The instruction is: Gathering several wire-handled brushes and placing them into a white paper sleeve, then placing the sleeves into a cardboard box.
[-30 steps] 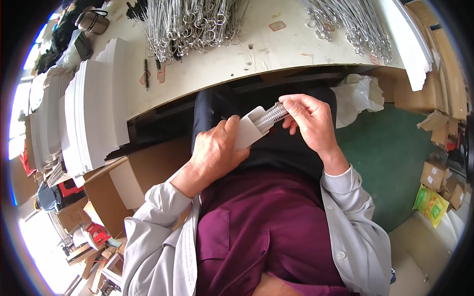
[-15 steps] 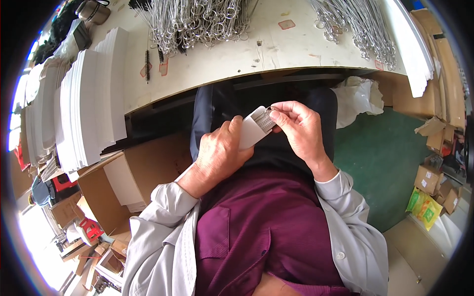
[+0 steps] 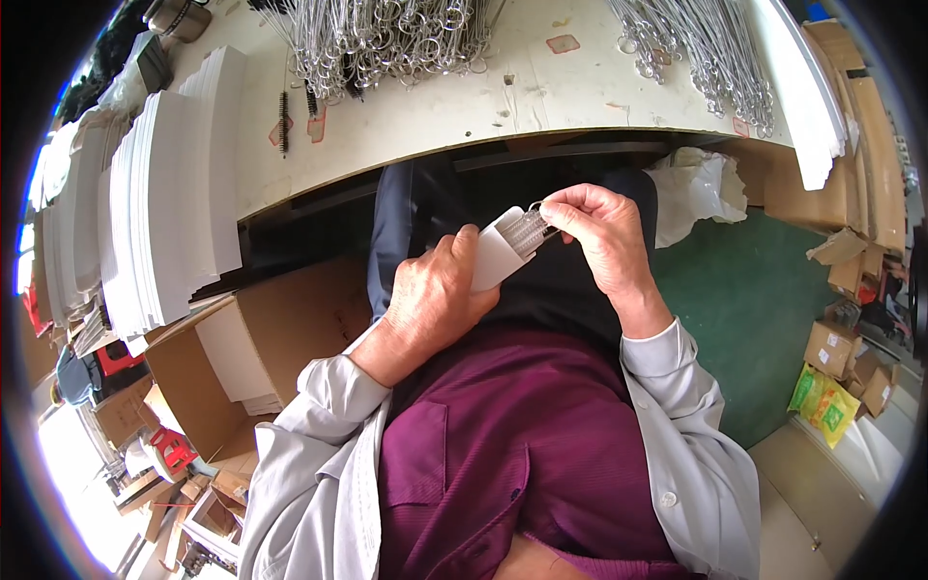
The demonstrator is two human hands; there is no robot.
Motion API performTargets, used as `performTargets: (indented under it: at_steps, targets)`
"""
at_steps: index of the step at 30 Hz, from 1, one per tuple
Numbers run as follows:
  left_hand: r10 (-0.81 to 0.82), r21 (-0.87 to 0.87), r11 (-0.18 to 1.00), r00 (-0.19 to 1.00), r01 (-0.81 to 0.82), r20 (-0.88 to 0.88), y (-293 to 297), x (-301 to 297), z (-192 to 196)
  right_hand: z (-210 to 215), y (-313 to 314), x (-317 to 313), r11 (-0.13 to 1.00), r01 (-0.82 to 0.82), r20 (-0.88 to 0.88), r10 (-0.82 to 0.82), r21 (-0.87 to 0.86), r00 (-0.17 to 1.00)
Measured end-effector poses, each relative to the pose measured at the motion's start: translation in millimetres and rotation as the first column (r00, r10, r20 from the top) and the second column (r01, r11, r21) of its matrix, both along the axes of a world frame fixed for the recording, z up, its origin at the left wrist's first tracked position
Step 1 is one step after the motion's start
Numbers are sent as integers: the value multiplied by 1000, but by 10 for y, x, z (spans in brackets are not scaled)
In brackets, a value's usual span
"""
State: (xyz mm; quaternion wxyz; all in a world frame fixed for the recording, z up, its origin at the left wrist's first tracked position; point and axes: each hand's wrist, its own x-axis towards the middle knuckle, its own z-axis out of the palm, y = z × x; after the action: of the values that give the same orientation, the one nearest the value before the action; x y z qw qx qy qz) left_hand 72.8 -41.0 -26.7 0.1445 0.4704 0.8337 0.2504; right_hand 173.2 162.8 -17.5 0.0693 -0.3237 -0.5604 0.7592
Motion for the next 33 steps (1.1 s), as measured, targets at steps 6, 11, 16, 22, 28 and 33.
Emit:
performTargets:
  at_steps: [6, 11, 16, 22, 28, 33]
  targets:
    - [70, -100, 993, 989, -56, 132, 16, 13, -10, -96, -62, 15, 630, 62, -171, 114, 774, 979]
    - [110, -107, 990, 982, -94, 152, 50, 35, -42, -178, -205, -3, 342, 93, -198, 287, 935, 937]
    - [118, -77, 991, 982, -107, 149, 48, 81, -67, -336, -233, 24, 445, 117, -227, 202, 888, 953]
    - [99, -18, 995, 987, -98, 126, 47, 100, -70, -348, -302, 17, 806, 116, -162, -26, 580, 986]
    - [110, -12, 994, 984, -109, 139, 42, 88, -89, -368, -383, 61, 672, 56, -189, 126, 738, 974]
    - [106, 34, 993, 980, -114, 169, 5, 77, -131, -317, -421, 97, 622, -47, -180, 297, 782, 938]
